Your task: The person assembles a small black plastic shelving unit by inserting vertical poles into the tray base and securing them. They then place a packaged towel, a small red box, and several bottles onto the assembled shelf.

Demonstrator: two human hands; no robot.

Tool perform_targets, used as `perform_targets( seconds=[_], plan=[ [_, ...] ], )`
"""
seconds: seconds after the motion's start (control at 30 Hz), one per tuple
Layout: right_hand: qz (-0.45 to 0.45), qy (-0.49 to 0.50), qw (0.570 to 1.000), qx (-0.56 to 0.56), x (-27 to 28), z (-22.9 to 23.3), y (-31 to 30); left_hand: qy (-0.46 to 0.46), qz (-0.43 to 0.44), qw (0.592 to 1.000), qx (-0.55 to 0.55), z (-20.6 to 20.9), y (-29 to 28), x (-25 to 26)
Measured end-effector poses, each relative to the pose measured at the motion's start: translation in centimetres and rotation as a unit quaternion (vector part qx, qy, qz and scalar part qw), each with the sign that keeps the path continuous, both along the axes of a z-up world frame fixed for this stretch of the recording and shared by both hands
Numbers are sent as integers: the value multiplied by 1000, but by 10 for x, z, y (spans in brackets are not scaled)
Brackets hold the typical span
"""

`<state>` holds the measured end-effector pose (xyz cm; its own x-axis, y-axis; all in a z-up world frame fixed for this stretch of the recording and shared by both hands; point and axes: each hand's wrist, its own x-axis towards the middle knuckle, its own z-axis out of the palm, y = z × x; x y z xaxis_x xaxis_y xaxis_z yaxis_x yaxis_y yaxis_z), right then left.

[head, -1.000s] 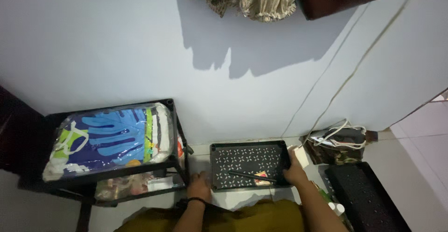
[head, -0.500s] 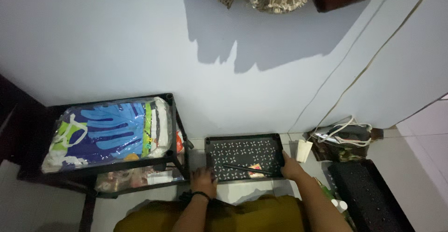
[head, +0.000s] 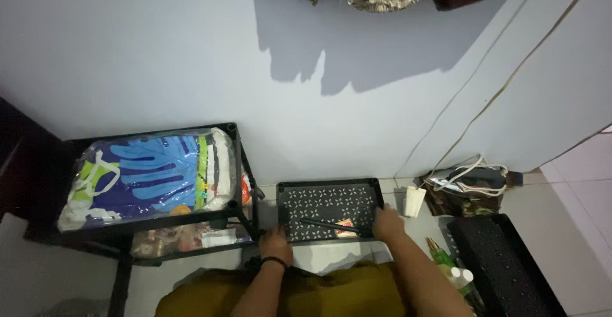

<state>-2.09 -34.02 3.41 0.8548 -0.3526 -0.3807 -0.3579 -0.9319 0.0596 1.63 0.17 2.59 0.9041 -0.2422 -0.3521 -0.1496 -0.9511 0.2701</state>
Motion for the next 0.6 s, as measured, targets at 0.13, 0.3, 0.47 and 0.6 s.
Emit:
perform_targets(
  seconds=[0.13, 0.3, 0.47, 0.6],
  plan=[
    [263, 19, 965, 11, 4, 1, 19, -54, -1, 998, -30, -6, 1, -5],
    [136, 98, 983, 71, 5, 9, 40, -83, 8, 994, -68, -24, 1, -7],
    [150, 40, 986, 56, 6, 4, 37, -122, -14, 992, -18, -26, -2, -8],
    [179, 65, 980, 56, 8, -2, 29, -81, 42, 993, -71, -10, 1, -12]
  ],
)
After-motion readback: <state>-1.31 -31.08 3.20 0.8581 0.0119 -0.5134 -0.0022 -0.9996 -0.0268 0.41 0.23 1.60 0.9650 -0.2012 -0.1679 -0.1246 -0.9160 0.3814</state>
